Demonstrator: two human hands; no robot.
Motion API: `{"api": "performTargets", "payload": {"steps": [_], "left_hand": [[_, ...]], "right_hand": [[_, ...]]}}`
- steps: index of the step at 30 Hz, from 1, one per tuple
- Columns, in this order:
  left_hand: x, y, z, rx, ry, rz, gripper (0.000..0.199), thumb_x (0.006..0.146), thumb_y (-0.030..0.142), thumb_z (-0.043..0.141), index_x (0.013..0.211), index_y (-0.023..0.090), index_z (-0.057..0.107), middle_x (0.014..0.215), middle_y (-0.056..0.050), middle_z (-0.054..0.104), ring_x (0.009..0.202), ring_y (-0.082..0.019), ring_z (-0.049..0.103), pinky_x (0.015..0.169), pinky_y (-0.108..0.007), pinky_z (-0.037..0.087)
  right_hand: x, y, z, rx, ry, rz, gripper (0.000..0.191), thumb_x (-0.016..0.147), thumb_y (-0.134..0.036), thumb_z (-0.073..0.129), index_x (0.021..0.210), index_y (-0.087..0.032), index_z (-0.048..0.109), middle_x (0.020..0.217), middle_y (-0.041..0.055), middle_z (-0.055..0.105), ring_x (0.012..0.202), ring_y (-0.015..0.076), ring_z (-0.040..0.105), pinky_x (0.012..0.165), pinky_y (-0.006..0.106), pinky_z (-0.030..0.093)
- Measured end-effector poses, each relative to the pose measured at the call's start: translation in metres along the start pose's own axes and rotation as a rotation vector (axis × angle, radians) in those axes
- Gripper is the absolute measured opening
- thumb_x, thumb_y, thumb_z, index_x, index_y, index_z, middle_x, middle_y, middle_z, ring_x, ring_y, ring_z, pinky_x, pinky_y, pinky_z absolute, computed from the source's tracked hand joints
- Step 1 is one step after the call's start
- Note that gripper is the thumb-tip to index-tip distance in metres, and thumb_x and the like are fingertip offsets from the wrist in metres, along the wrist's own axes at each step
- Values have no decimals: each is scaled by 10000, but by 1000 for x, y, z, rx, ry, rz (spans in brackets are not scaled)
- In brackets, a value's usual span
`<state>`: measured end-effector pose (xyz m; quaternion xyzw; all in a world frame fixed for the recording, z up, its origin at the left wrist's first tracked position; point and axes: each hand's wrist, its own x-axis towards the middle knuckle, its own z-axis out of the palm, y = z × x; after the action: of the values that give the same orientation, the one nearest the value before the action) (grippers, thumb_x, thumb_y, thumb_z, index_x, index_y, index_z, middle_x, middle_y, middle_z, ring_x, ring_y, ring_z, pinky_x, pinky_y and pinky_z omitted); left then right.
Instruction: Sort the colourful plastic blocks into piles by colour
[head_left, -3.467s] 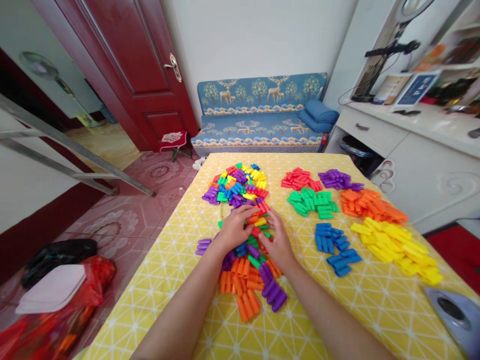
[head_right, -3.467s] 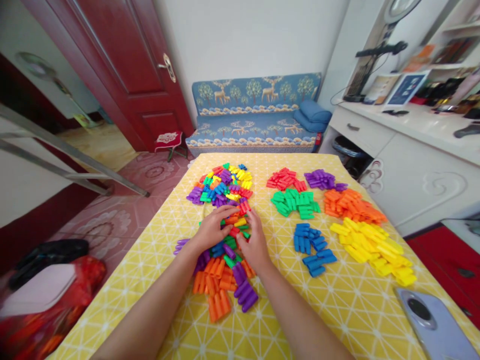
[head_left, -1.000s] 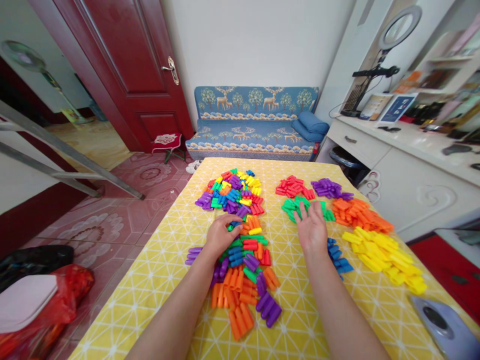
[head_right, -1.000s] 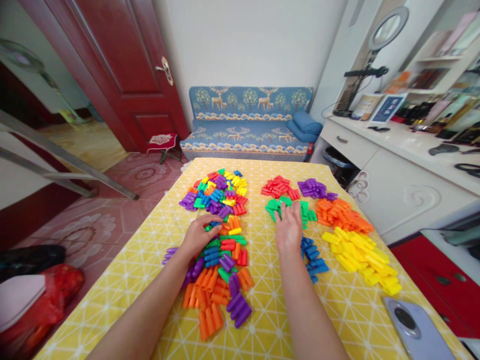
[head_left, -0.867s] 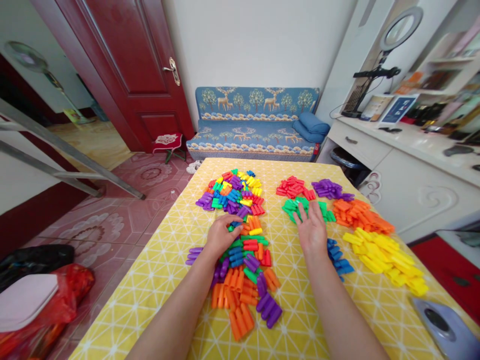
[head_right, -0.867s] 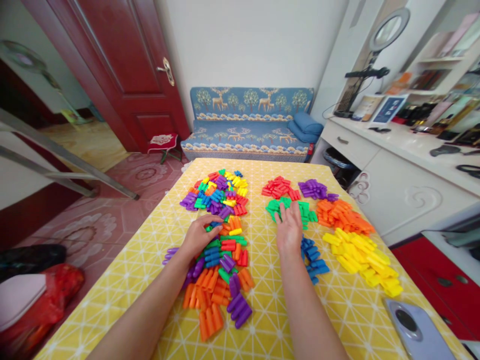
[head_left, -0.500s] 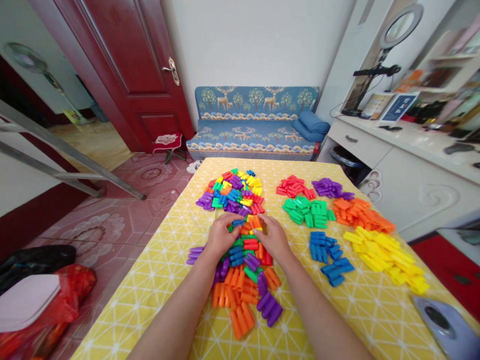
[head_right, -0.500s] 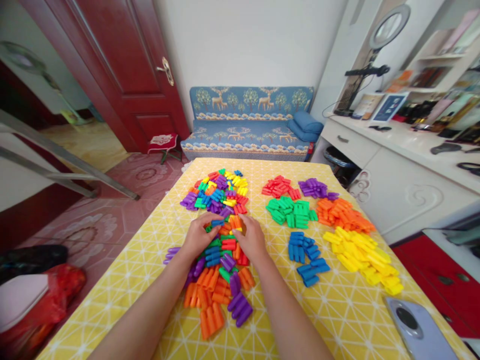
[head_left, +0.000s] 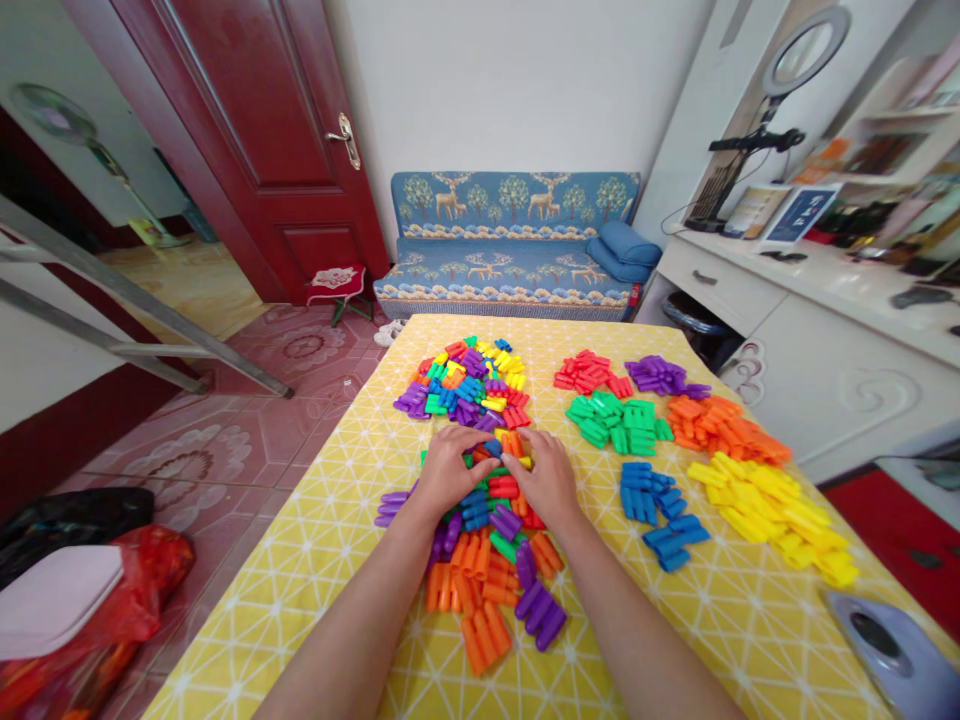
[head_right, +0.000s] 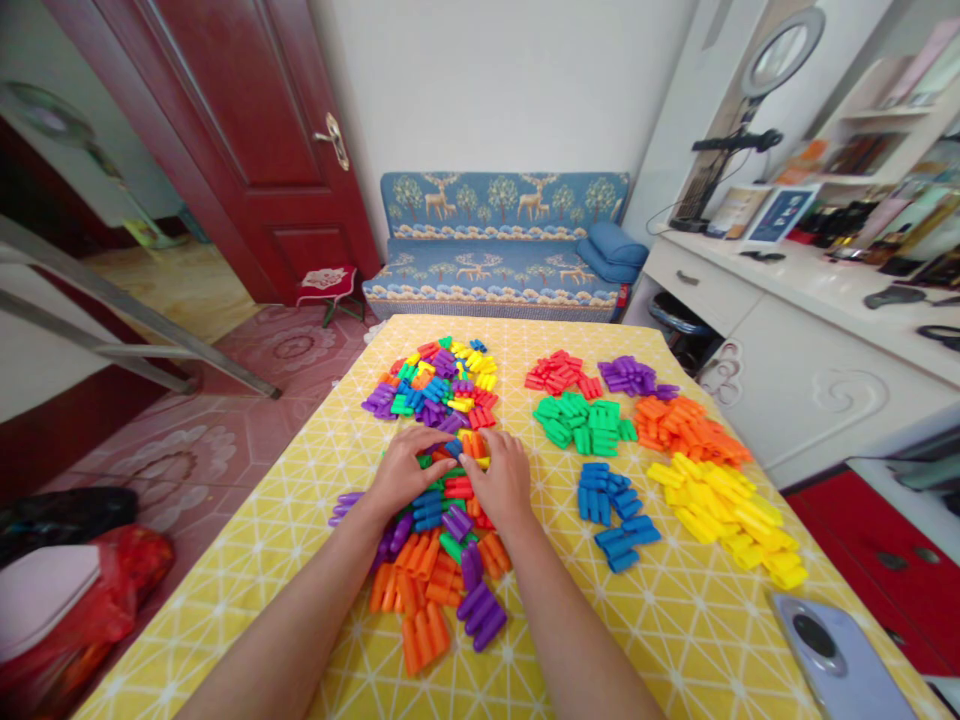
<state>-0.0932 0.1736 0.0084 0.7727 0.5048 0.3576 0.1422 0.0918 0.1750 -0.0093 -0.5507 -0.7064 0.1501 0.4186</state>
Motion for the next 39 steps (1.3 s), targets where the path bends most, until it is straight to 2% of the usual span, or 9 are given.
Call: {"api": "performTargets", "payload": {"steps": [4,12,17,21,25,28,33,36,39], "left_hand": [[0,1,0,-3,-12,-4,278,769,334,725,1033,246,725,1051,-56,726,1020,-244,630,947,-398,452],[-1,-1,2,-122,-12,28,366,804,244,680,1170,250,671,1098,-57,713,1055,-227,614,952,-373,466],[-1,-3,3,-190,-1,53,291,824,220,661,1110,251,702,1047,-55,723,1029,-214,621,935,-358,476],[-2,-4,4,-163,-8,17,317,802,257,694,1118,241,694,1066,-61,718,1037,-224,619,945,-371,473],[-2,-6,5,-149,-13,-7,282,786,275,707,1065,239,715,1035,-59,720,1022,-228,625,940,-372,475],[-1,-5,5,-149,-17,-8,244,779,263,705,1021,241,731,1022,-55,724,1027,-231,626,947,-374,471],[1,-3,2,-147,-29,-34,219,774,260,696,988,246,742,999,-51,735,1013,-236,633,960,-394,467],[1,-2,3,-148,-22,-38,209,772,256,697,975,239,744,991,-53,733,1002,-234,633,940,-385,475],[1,-3,4,-148,-13,-35,208,773,254,701,976,234,741,987,-54,731,1001,-233,632,924,-377,479]], "right_hand": [[-2,5,5,-1,-84,52,304,771,-322,639,1061,-233,653,1017,70,682,907,232,613,856,395,481],[-7,-4,11,239,-34,92,387,764,-318,636,1133,-221,571,1045,56,664,898,194,628,833,354,517],[-9,-11,9,228,-31,48,416,765,-321,639,1161,-214,576,1065,66,662,916,198,629,845,355,513],[-4,-10,-2,203,61,21,395,751,-313,640,1131,-216,593,1028,64,669,891,199,623,837,351,506],[20,17,-47,148,175,49,411,761,-375,631,1127,-191,603,1001,76,679,850,202,630,811,363,510],[51,56,-106,-50,276,135,465,715,-433,655,1102,-177,632,979,89,687,820,219,631,779,384,505],[84,125,-198,-487,352,427,427,644,-395,690,1004,-167,680,936,135,688,846,279,620,753,439,452],[84,158,-225,-609,315,513,374,621,-385,711,934,-181,690,913,187,666,877,328,606,739,484,410],[79,182,-234,-590,321,529,271,589,-367,725,791,-193,675,810,188,628,888,367,590,740,534,377]]}}
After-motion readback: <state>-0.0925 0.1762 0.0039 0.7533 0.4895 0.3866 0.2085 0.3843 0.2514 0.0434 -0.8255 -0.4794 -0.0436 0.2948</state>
